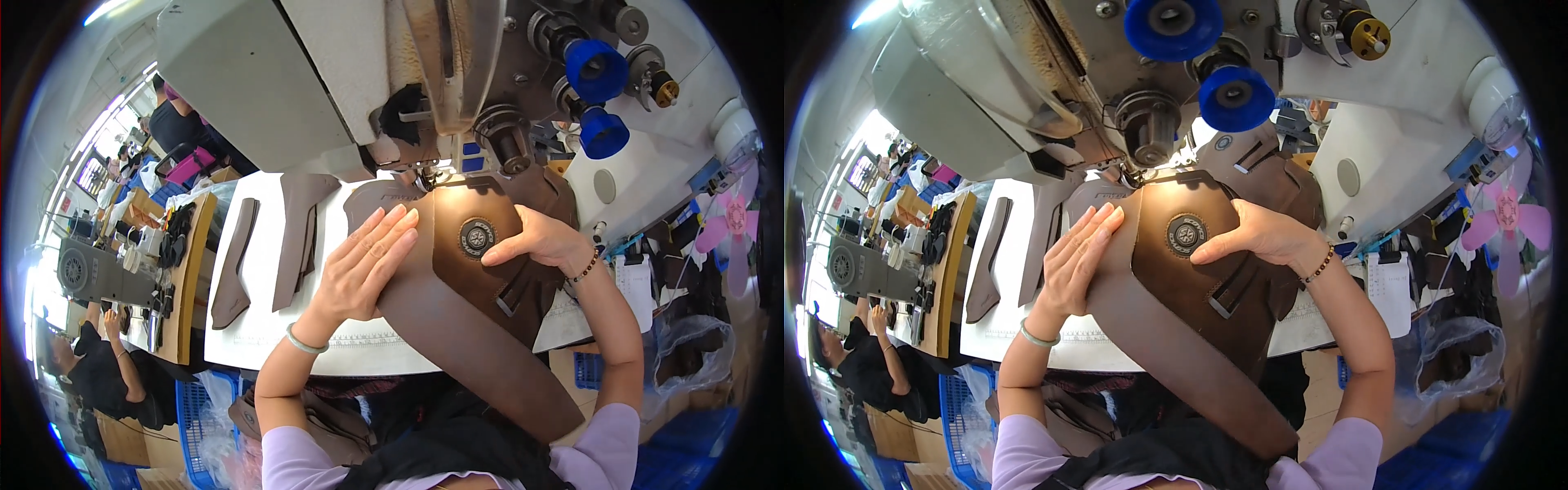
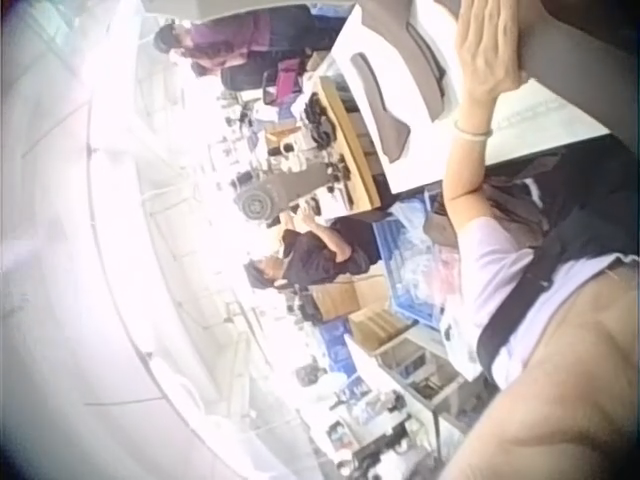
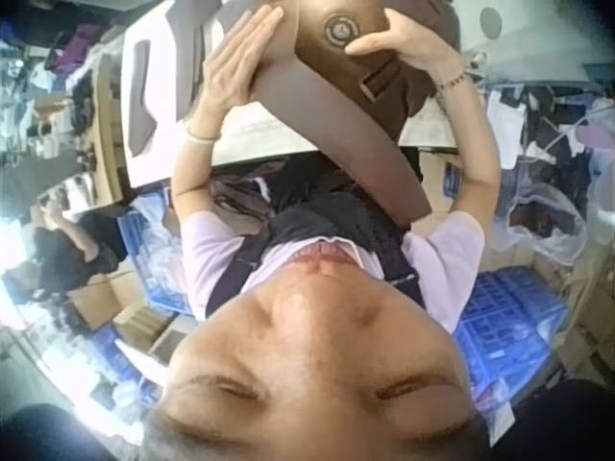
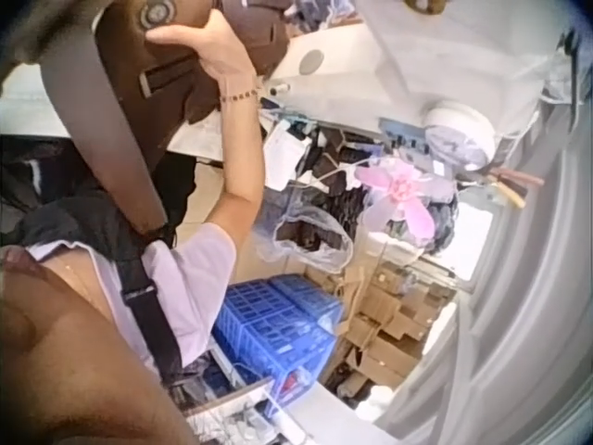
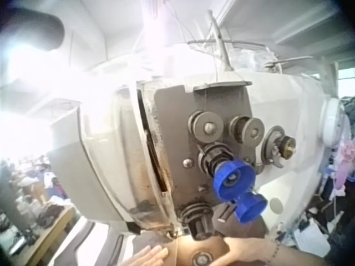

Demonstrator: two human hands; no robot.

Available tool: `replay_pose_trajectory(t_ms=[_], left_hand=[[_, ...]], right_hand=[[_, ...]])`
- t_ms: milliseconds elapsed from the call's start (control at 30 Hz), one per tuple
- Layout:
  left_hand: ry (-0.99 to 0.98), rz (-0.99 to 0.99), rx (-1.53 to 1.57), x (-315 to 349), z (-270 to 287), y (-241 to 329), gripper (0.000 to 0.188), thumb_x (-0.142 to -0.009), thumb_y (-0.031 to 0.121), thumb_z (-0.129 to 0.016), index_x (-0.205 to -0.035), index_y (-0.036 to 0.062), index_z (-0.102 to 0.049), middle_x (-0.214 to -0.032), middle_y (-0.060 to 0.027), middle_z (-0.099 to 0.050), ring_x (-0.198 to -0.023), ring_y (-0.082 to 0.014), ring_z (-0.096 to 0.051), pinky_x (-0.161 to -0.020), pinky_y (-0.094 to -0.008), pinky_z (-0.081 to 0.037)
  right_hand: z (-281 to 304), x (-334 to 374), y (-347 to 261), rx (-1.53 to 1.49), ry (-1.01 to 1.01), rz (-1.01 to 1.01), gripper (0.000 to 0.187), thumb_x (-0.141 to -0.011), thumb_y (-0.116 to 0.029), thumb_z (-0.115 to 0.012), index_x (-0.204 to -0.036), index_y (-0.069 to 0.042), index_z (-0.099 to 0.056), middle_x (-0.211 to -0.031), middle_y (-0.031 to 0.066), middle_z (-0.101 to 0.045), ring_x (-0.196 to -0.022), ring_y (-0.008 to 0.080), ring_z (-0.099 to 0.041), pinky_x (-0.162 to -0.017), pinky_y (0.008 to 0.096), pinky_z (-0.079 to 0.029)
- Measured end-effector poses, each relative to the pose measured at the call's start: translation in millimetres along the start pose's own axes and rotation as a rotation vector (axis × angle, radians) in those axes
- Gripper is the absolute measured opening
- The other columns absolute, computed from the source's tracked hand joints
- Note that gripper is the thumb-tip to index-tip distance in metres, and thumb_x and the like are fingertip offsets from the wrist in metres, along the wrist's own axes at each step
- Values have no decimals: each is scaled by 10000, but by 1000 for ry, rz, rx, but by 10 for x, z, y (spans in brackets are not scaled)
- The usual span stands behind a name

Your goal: Sew and trim components of a brown shoe upper using an industrial sewing machine.

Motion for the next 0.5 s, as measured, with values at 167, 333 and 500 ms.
replay_pose_trajectory(t_ms=[167,333,500], left_hand=[[-59,-52,-41,28,21,-37,471,-777,151,-557,-1211,-29,-515,-1203,-200,-558,-1156,-331,-522,-985,-435,-415],[-122,-18,10,42,-65,12,490,-739,109,-554,-1198,-58,-523,-1217,-196,-541,-1157,-329,-516,-990,-429,-418],[-85,-19,99,62,-107,36,463,-718,84,-535,-1150,-82,-550,-1205,-197,-545,-1146,-324,-525,-987,-438,-417]], right_hand=[[60,-38,-136,-31,-48,-76,600,-614,-19,-730,-1158,34,-482,-957,71,-619,-901,122,-581,-861,261,-449],[46,-58,-138,-77,-12,66,610,-610,-25,-719,-1175,15,-495,-988,62,-607,-899,117,-568,-847,257,-445],[115,-102,12,-136,4,121,628,-607,-33,-715,-1190,18,-487,-1019,65,-599,-921,114,-559,-851,255,-440]])
Point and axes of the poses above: each hand's wrist, its own x-axis away from the middle knuckle, its own z-axis out of the back of the hand, y = z × x, the point moved 8 cm from there along -x, towards the middle knuckle
